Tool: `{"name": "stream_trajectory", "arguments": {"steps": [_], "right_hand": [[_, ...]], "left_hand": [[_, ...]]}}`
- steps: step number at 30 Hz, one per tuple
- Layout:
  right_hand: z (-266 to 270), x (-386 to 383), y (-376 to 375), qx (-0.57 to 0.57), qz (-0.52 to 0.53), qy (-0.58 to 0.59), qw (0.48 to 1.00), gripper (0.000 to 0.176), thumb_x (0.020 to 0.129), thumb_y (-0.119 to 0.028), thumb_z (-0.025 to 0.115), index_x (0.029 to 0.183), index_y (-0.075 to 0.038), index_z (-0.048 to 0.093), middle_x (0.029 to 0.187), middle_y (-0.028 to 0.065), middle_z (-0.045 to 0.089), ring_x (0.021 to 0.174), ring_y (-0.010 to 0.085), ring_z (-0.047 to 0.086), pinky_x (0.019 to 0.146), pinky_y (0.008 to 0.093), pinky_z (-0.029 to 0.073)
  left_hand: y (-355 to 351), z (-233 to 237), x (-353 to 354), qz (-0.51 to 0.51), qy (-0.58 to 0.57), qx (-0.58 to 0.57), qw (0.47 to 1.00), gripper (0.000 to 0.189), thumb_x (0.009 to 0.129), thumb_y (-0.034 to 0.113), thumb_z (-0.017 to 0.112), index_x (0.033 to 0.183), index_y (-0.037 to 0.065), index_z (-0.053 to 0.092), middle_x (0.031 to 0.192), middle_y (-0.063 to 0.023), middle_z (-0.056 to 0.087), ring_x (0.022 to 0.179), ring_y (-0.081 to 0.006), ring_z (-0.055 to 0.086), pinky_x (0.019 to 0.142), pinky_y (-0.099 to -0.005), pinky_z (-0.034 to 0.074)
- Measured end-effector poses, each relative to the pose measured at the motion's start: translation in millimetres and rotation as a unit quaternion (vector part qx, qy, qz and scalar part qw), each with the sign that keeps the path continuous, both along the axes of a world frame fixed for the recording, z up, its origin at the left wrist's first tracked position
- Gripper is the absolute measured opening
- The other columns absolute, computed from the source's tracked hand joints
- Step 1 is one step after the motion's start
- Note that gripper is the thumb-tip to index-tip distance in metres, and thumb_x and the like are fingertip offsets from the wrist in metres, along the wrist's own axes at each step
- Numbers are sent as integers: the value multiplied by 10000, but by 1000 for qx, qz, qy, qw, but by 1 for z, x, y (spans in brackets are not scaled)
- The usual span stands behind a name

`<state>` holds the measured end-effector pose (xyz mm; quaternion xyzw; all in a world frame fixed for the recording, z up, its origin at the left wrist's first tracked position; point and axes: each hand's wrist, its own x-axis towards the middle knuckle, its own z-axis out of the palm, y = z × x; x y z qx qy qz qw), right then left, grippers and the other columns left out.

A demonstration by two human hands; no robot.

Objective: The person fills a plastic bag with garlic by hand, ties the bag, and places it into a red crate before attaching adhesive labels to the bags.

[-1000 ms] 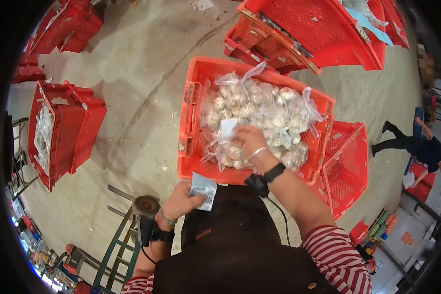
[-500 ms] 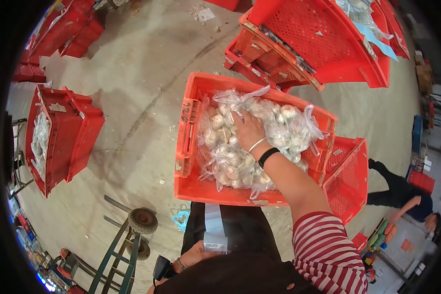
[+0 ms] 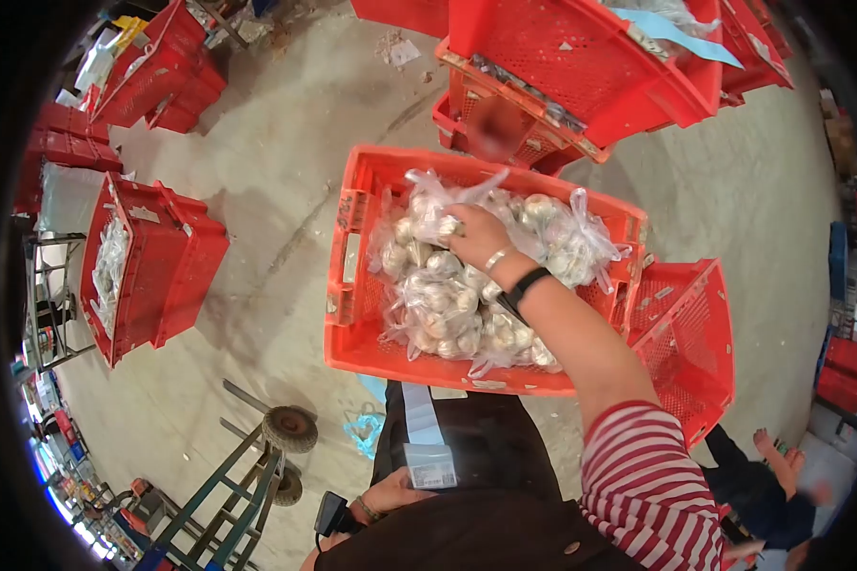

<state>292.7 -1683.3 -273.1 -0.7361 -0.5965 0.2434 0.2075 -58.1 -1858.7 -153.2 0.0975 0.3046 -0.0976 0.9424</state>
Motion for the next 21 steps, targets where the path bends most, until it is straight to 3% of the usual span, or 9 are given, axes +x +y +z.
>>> {"name": "stream_trajectory", "arguments": {"steps": [2,4,7,8,10,11,12,15,21], "right_hand": [[67,13,-26,-68,-96,243,963,388,742,-92,667,1121,-102,590,997,94,612,903,190,606,784,331,485],[110,26,-62,1,-104,509,854,478,718,-139,744,1153,-56,565,958,42,607,866,122,593,771,273,493],[186,26,-123,79,-101,664,737,547,735,-270,752,1183,-42,534,1061,89,604,955,157,599,831,312,504],[210,17,-140,89,-112,662,736,547,735,-270,752,1183,-42,534,1061,89,604,955,157,599,831,312,504],[248,-7,-162,114,-258,831,479,542,793,-347,678,1202,-31,512,1113,119,591,988,213,595,863,369,502],[250,-13,-173,94,-268,857,429,533,847,-424,573,1198,-29,502,1111,125,591,991,253,591,881,407,497],[251,-17,-189,90,-251,869,417,532,848,-425,571,1197,-29,503,1110,125,591,991,253,591,881,406,497],[247,-27,-232,92,-226,888,391,531,850,-427,564,1195,-28,504,1108,125,592,989,253,591,880,406,498],[227,-20,-279,107,-213,894,378,529,854,-433,550,1190,-26,505,1103,125,593,986,252,592,878,405,499]], "left_hand": [[-9,-4,6,-94,55,160,981,288,860,60,602,1140,-6,588,1094,-26,624,996,-114,574,901,-252,425],[-17,-12,14,47,78,148,985,220,849,52,603,1064,17,635,1074,-27,628,985,-120,581,896,-271,439],[24,20,50,230,-10,183,956,457,812,87,624,1237,-12,487,1213,-117,552,1089,-246,550,946,-393,431],[39,46,70,278,-35,168,945,464,810,156,654,1212,-27,513,1222,-162,551,1126,-246,542,988,-364,399],[48,57,87,290,-128,231,920,437,775,74,669,1178,-28,537,1207,-136,563,1125,-241,538,998,-356,386],[55,58,87,195,-158,294,922,383,790,50,651,1155,-16,553,1167,-112,585,1096,-216,548,985,-347,395],[60,59,86,100,-188,353,911,333,806,25,633,1131,-5,570,1127,-87,606,1067,-190,557,971,-337,404],[41,69,96,6,-123,380,917,246,841,-9,588,1085,18,591,1032,-39,632,984,-133,572,902,-303,444],[-13,32,77,57,-9,321,945,231,869,19,574,1100,25,586,1015,-21,636,935,-106,586,833,-269,474]]}}
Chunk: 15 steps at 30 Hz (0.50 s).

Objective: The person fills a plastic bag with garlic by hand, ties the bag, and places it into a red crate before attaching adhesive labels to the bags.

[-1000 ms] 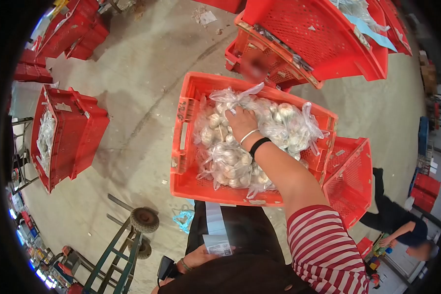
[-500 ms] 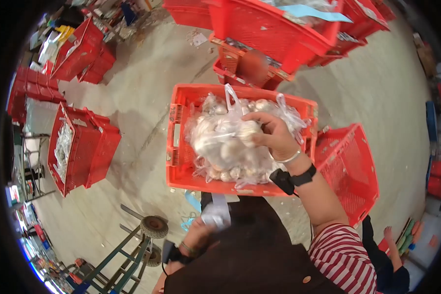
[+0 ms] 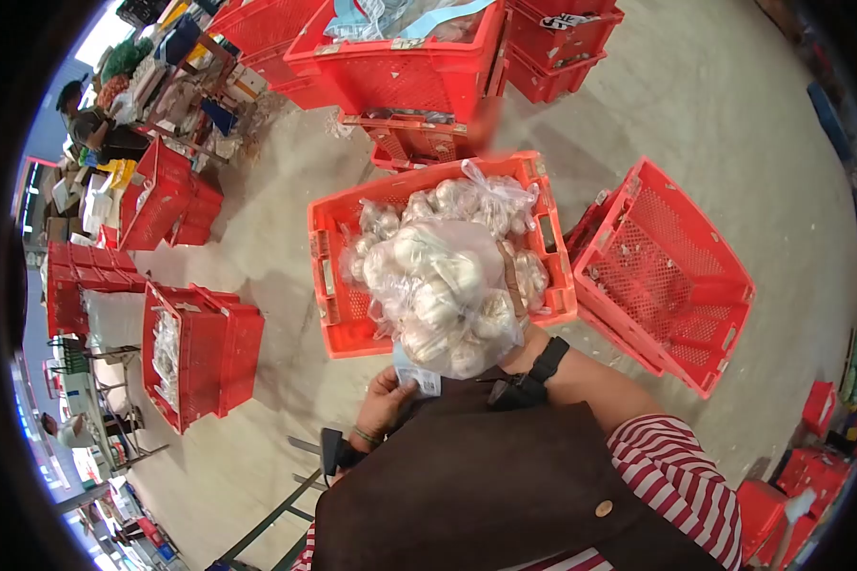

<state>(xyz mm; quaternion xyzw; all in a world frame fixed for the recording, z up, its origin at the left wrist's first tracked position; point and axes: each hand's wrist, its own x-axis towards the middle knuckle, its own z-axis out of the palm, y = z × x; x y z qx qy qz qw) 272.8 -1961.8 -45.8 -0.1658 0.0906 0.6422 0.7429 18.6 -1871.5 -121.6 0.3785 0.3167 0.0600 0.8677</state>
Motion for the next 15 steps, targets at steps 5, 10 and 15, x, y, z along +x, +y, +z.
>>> {"name": "stream_trajectory", "arguments": {"steps": [5,10,15], "right_hand": [[-16,20,-21,5,-17,-2,1000,528,857,-437,539,1185,-25,507,1099,125,593,983,251,593,876,404,500],[-33,42,-41,0,-50,0,999,527,861,-442,527,1181,-24,508,1095,125,594,980,250,594,875,403,501],[-96,99,-67,18,-202,-62,977,527,864,-446,516,1177,-22,510,1091,125,595,978,250,595,873,403,503]], "left_hand": [[-29,8,-12,-22,45,-79,996,364,846,16,585,1202,17,512,1170,-69,589,1053,-137,556,922,-291,434],[-37,14,-16,-35,66,-172,982,467,799,26,614,1244,-15,480,1244,-89,547,1118,-157,525,961,-286,404],[-45,-43,-46,-28,154,-73,985,267,827,48,618,1086,-13,604,1018,-57,647,929,-125,599,815,-257,470]]}}
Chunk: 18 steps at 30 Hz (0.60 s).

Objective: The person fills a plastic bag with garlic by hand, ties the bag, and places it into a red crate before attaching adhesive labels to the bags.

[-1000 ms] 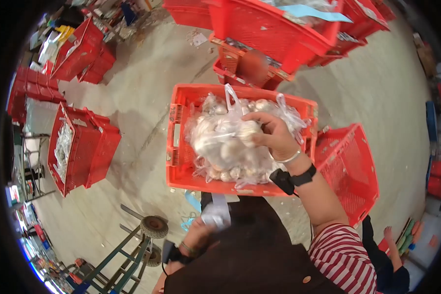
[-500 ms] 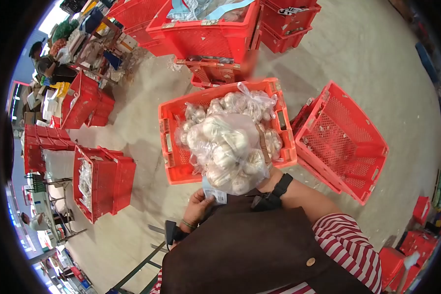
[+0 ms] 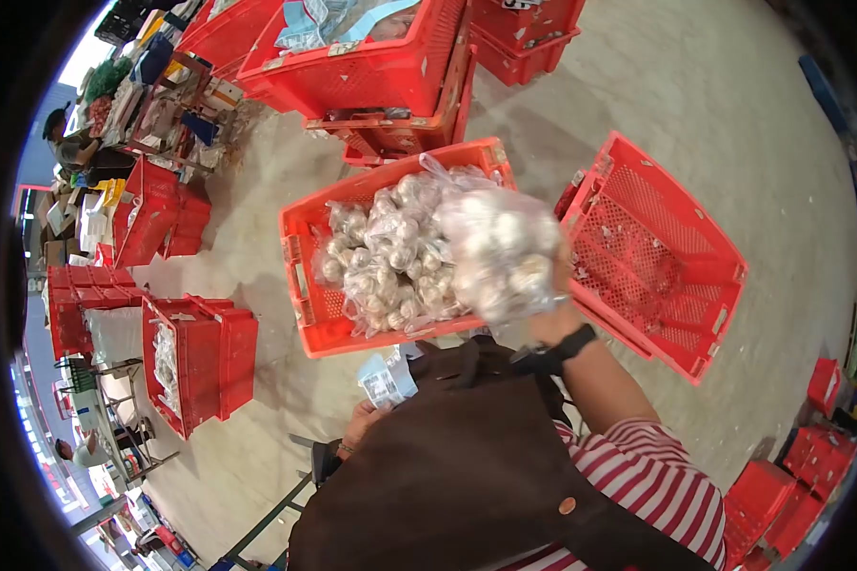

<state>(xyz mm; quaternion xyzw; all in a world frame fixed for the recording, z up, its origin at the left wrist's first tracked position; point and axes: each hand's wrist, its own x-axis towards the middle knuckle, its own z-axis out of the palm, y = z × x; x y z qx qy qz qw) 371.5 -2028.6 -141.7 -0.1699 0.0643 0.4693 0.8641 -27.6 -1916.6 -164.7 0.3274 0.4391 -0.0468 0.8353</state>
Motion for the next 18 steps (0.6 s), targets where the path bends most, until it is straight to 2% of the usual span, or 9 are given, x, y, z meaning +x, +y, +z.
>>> {"name": "stream_trajectory", "arguments": {"steps": [3,5,7,10,12,13,15,16,18], "right_hand": [[41,38,-33,-88,-83,-85,989,469,871,-373,438,1145,-3,524,1078,141,594,958,253,600,840,400,519],[10,60,-72,-258,-260,-33,930,436,875,-346,502,1143,-3,527,1091,147,593,966,276,594,863,412,500],[-60,99,-131,-341,-278,-62,896,388,837,-210,619,1167,-34,516,1092,130,588,982,251,581,823,380,498],[-23,84,-112,-687,-27,-141,713,408,821,-117,616,1198,-25,489,1112,114,557,954,206,568,793,300,472],[14,44,-57,-590,27,-264,763,433,809,-88,616,1215,-18,482,1138,112,542,972,197,559,804,294,467],[-23,39,-43,-449,42,-498,741,458,798,-81,640,1223,-13,482,1134,107,551,1007,187,547,825,298,464],[39,-35,22,-313,136,-520,783,385,768,-79,693,1121,1,561,1081,83,608,963,175,585,831,304,472],[58,-64,44,-241,90,-714,651,331,746,-109,713,1043,-8,604,1022,112,626,911,218,614,794,313,488],[88,-95,76,-102,115,-798,583,317,722,-155,722,997,-31,624,983,138,624,887,279,612,762,337,496]], "left_hand": [[14,18,21,109,4,75,991,201,846,61,610,1036,-3,624,965,-53,655,832,-117,613,748,-249,479],[28,34,27,229,-8,198,953,170,853,69,607,1009,7,632,949,-53,658,831,-121,613,745,-258,482],[49,50,23,253,-27,249,934,150,856,72,599,988,14,640,917,-45,665,792,-111,616,728,-254,485],[64,98,36,251,-23,288,924,139,854,68,598,973,14,644,887,-34,668,761,-96,610,718,-243,483],[60,120,51,159,-24,284,945,157,859,74,598,997,10,636,908,-35,663,773,-92,606,721,-242,485],[56,130,64,112,-13,282,953,185,866,82,596,1031,3,622,934,-36,656,792,-86,600,726,-247,488],[47,135,91,61,-19,247,967,198,878,77,571,1054,-8,606,943,-29,646,807,-78,585,728,-244,484],[43,132,102,40,-21,240,970,198,881,64,554,1058,-13,600,939,-25,642,812,-75,579,728,-238,479],[39,119,114,28,-52,246,968,201,879,46,538,1064,-18,583,944,-26,634,829,-74,577,738,-241,478]]}}
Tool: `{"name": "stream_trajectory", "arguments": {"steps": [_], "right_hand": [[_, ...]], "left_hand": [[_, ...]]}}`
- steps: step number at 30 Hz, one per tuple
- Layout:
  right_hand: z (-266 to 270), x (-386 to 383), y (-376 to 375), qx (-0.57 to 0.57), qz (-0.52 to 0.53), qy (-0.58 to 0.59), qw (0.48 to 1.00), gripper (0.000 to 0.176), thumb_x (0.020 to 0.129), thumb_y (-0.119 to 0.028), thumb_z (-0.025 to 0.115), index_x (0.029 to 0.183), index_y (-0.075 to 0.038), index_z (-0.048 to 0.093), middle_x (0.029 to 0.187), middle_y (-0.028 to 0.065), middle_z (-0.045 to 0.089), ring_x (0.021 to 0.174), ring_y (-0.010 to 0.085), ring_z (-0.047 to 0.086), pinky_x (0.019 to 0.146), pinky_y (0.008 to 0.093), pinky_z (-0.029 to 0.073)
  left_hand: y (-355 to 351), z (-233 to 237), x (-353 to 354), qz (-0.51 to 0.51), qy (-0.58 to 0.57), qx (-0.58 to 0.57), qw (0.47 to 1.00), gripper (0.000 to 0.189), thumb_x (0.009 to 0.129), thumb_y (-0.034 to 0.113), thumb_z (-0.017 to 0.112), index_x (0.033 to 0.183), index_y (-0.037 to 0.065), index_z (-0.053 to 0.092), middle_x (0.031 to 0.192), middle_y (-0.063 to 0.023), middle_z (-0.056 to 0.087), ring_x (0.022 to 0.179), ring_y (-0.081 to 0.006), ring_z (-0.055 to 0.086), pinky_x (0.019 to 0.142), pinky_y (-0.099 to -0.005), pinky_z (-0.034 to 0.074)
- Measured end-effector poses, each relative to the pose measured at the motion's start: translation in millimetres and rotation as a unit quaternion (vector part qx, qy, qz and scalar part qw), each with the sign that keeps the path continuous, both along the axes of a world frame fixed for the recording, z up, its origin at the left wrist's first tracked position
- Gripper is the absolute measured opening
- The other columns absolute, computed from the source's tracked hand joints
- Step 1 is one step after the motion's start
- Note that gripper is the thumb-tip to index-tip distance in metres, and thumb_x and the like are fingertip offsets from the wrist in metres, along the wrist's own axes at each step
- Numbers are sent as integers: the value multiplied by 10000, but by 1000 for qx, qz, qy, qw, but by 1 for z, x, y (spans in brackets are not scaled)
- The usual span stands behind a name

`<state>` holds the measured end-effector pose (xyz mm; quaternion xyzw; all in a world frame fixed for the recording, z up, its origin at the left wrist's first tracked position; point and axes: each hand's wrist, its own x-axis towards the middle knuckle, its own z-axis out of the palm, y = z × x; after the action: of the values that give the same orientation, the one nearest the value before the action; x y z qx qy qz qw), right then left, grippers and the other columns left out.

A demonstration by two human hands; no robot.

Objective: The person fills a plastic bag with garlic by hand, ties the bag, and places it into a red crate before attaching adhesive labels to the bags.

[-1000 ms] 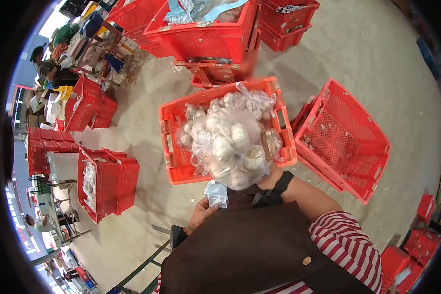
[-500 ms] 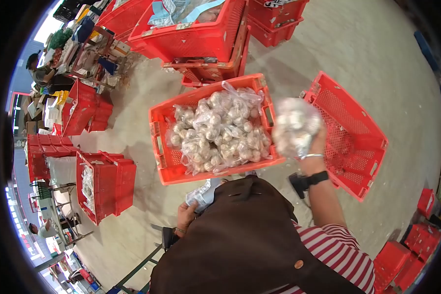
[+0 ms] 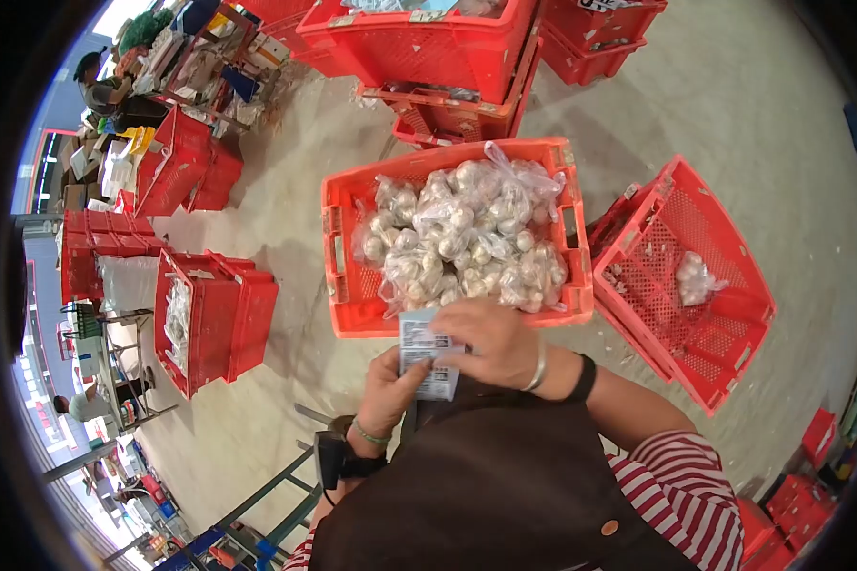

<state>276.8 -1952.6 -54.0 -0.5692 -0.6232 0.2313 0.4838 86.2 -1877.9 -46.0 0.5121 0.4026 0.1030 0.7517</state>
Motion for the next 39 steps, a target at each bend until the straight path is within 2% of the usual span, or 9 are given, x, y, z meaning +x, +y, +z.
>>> {"name": "stream_trajectory", "arguments": {"steps": [11,13,15,20,22,29,31,36,39], "right_hand": [[-56,-56,45,-140,-14,78,987,170,726,-144,701,859,-44,670,791,87,646,713,242,615,633,320,492],[-75,-63,52,-162,-22,129,978,150,737,-154,704,834,-43,677,759,65,649,667,207,613,596,301,486],[-99,-57,62,-466,0,344,816,130,782,-168,687,815,-42,684,731,23,641,585,129,580,514,257,452],[-212,-50,102,-440,-257,542,669,138,802,-152,659,822,-15,663,707,48,621,621,187,606,545,299,478],[-233,-54,127,-220,-284,37,932,140,796,-125,638,867,-5,647,794,120,631,740,278,618,659,353,501],[-292,-78,159,-175,-153,-155,960,238,787,-90,579,1011,-26,627,1051,162,595,1001,320,563,837,372,457],[-286,-87,146,-160,-76,-363,915,355,775,-101,567,1122,-23,574,1182,170,543,1150,314,479,940,399,387],[-217,-88,128,-326,-1,-386,863,462,769,-117,572,1218,-36,493,1239,173,501,1186,313,450,960,406,367],[-133,-88,116,-198,-31,-24,979,376,736,-98,648,1100,-43,574,1112,142,581,1023,310,555,843,376,453]], "left_hand": [[45,-52,-43,-140,40,100,984,248,803,20,498,1043,4,556,863,-101,576,826,-163,555,729,-322,446],[51,-63,-52,-138,39,60,988,243,843,-6,492,1075,-2,565,901,-2,601,795,-47,541,719,-225,460],[54,-75,-71,-117,39,-38,992,236,838,-5,517,1066,-9,577,907,-18,621,799,-58,562,722,-228,470],[34,-82,-114,11,-11,-332,943,182,863,35,588,1028,-38,612,947,-74,660,863,-114,619,767,-270,511],[23,-73,-119,62,-69,-406,909,185,868,59,592,1028,-28,621,948,-58,657,877,-102,605,796,-260,491],[18,-68,-155,28,-89,-534,840,418,801,54,637,1200,-6,524,1158,-102,591,1032,-164,587,936,-307,441],[19,-71,-164,33,-74,-533,842,410,795,33,632,1190,-5,532,1140,-99,601,1026,-166,592,934,-309,445],[15,-98,-157,87,-43,-417,904,233,841,1,596,1073,-18,608,1020,-69,647,908,-129,609,837,-268,474],[40,-103,-118,169,2,-316,934,174,848,23,597,1017,-3,631,911,-32,662,776,-89,611,718,-239,495]]}}
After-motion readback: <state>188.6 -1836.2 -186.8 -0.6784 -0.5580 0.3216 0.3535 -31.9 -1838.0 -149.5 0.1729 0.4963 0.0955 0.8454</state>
